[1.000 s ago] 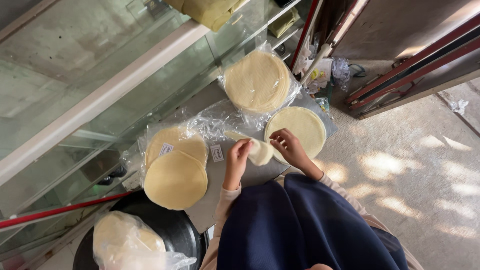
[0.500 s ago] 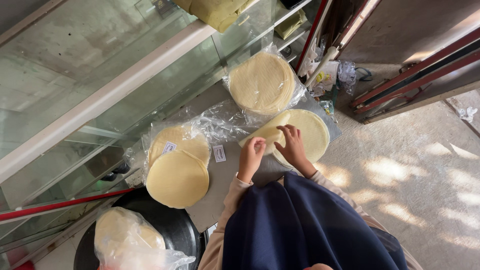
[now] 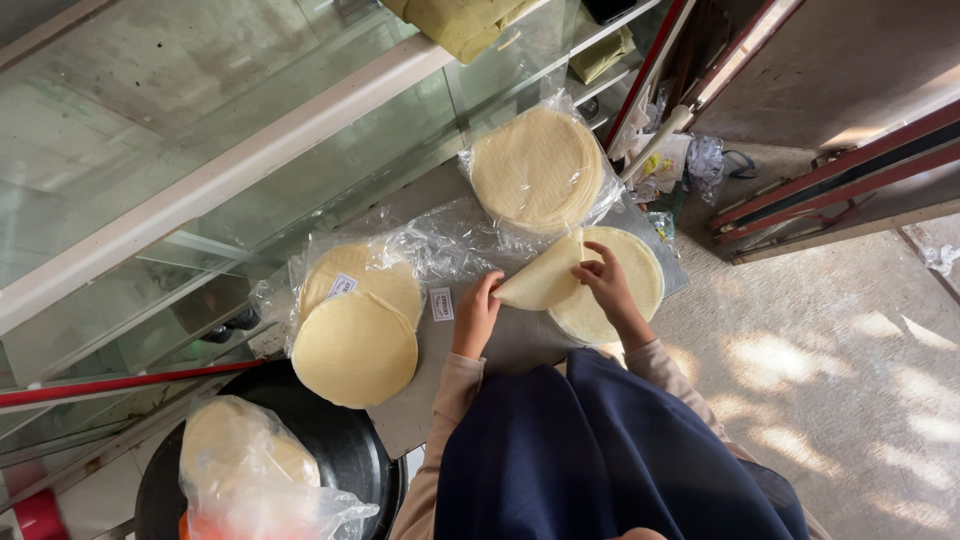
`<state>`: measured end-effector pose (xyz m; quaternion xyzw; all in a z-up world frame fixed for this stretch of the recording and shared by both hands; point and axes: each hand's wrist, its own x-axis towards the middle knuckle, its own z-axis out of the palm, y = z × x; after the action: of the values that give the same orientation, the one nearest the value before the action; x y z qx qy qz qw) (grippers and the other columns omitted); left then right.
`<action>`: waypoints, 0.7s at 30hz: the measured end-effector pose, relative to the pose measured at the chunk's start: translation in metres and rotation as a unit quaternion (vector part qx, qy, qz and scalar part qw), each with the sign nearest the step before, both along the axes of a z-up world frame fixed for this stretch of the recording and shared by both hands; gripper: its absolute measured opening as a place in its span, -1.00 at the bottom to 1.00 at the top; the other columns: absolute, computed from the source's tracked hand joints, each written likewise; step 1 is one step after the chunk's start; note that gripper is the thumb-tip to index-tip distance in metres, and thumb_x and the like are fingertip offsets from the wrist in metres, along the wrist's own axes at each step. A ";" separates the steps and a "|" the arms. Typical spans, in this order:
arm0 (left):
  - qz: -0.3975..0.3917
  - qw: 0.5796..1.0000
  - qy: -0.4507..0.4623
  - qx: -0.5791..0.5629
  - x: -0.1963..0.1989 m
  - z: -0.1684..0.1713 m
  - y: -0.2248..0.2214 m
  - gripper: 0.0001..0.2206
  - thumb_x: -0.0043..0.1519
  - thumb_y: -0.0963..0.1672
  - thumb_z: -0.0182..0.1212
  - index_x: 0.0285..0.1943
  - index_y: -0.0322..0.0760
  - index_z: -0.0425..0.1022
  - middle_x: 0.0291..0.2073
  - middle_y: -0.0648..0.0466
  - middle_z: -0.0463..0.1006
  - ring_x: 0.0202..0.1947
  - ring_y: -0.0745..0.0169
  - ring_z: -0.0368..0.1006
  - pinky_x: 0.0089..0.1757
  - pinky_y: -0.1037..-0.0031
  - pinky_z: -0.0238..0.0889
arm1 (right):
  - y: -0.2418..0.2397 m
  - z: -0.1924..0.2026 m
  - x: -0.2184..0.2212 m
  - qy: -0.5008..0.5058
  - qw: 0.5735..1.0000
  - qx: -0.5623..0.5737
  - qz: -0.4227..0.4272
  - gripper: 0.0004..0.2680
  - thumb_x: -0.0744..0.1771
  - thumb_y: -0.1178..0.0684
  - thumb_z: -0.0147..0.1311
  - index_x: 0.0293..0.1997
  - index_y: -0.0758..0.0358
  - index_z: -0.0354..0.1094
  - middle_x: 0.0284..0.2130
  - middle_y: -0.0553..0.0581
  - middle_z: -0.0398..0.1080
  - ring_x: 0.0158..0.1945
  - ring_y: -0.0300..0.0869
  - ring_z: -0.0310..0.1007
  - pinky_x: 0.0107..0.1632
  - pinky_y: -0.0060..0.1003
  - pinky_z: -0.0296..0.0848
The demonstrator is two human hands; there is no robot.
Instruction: The person unwraps thin circular flatbreads from plastic wrap and separates the layers by hand on a metal counter.
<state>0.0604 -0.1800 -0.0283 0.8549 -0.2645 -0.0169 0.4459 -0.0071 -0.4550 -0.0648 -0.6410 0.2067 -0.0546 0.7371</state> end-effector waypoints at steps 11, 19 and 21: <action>-0.005 0.948 0.147 -0.283 -0.015 0.041 -0.036 -0.84 0.33 -0.22 0.18 0.04 -0.41 0.39 -0.16 0.06 0.59 -0.15 0.38 0.55 -0.15 0.52 0.41 | 0.032 0.099 -0.009 -0.173 0.963 0.187 0.081 -0.83 0.42 0.17 -0.03 0.13 0.36 0.18 -0.13 0.18 0.44 -0.07 -0.09 0.51 -0.04 -0.16 0.54; -0.036 0.934 0.223 -0.278 -0.029 0.050 -0.047 -0.89 0.33 -0.22 0.22 -0.03 -0.43 0.46 -0.21 0.08 0.59 -0.20 0.41 0.57 -0.22 0.58 0.44 | 0.056 0.079 -0.015 -0.092 0.988 0.046 0.112 -0.90 0.40 0.18 0.05 -0.06 0.42 0.34 -0.29 0.12 0.45 -0.26 -0.24 0.49 -0.18 -0.35 0.52; -0.024 0.941 0.211 -0.265 -0.026 0.043 -0.047 -0.91 0.37 -0.22 0.25 -0.07 -0.46 0.50 -0.28 0.06 0.61 -0.23 0.40 0.53 -0.19 0.58 0.38 | 0.056 0.078 -0.015 -0.088 0.989 0.034 0.116 -0.89 0.39 0.21 0.07 -0.05 0.43 0.33 -0.27 0.12 0.44 -0.25 -0.25 0.47 -0.17 -0.36 0.51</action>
<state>0.0341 -0.2272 0.0146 0.6764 -0.1793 -0.1370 0.7012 -0.0226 -0.3986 0.0133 -0.6276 0.0674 -0.0181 0.7754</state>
